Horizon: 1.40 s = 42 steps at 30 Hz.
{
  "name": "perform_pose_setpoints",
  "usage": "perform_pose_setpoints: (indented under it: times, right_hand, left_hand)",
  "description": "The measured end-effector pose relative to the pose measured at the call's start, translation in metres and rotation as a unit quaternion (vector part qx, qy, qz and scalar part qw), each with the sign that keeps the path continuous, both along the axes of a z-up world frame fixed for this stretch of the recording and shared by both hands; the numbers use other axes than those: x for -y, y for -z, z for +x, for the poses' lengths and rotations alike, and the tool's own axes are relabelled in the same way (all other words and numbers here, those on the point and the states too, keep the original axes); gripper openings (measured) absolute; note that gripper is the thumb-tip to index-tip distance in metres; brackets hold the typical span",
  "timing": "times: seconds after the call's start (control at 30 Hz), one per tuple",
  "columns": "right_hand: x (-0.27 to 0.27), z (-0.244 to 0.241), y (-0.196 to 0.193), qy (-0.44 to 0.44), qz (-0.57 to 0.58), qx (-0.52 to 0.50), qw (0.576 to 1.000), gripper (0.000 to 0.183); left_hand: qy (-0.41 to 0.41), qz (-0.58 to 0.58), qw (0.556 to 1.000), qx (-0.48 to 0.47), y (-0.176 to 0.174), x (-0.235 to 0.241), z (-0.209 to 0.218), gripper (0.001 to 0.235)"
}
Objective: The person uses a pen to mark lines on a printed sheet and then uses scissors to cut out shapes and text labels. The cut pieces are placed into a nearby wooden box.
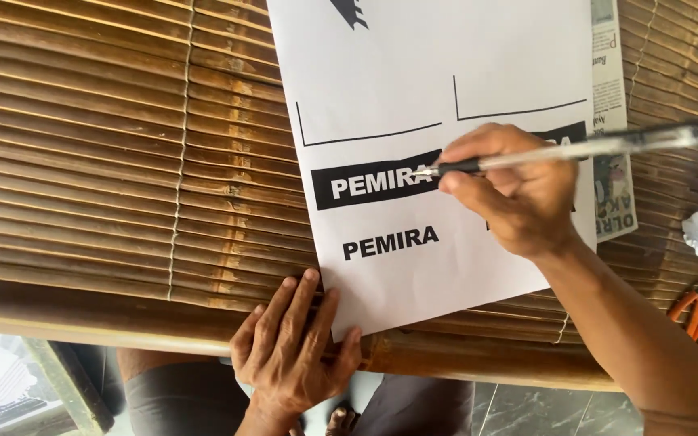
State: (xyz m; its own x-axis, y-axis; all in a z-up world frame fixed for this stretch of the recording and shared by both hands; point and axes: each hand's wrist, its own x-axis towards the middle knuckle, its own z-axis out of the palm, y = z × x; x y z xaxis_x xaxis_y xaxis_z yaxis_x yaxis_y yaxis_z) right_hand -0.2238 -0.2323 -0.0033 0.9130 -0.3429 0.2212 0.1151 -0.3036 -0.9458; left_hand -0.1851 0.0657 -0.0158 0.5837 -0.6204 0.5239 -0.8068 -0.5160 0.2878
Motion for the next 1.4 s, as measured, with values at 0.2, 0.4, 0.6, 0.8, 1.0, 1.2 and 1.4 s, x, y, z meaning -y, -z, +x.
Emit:
perform_pose_setpoints:
  times: [0.2, 0.4, 0.6, 0.8, 1.0, 1.2, 1.4]
  right_hand:
    - [-0.006, 0.014, 0.029, 0.022, -0.027, 0.013, 0.999, 0.014]
    - [-0.011, 0.013, 0.025, 0.045, -0.07, 0.001, 0.997, 0.015]
    - [-0.014, 0.014, 0.021, 0.045, -0.077, -0.001, 0.996, 0.013]
    - [-0.015, 0.015, 0.021, 0.015, -0.074, 0.006, 0.997, 0.014]
    - [-0.016, 0.019, 0.016, 0.005, -0.095, 0.004, 0.995, 0.015]
    - [-0.014, 0.017, 0.02, 0.007, -0.1, 0.014, 0.995, 0.015]
    - [-0.012, 0.012, 0.031, 0.062, -0.079, 0.064, 0.993, 0.012]
  left_hand:
    - [-0.006, -0.01, 1.0, -0.006, 0.0, 0.003, 0.003, 0.034]
    - [-0.009, -0.004, 1.0, -0.001, 0.001, 0.003, 0.003, 0.036]
    - [-0.009, -0.001, 1.0, -0.004, 0.001, 0.002, 0.002, 0.035]
    - [-0.008, 0.005, 1.0, -0.006, 0.001, 0.001, 0.002, 0.035]
    - [-0.006, 0.003, 1.0, -0.01, 0.001, 0.001, 0.002, 0.036]
    - [-0.008, 0.004, 1.0, -0.007, 0.002, 0.001, 0.002, 0.035]
    - [-0.01, 0.004, 1.0, -0.009, 0.002, 0.001, 0.001, 0.036]
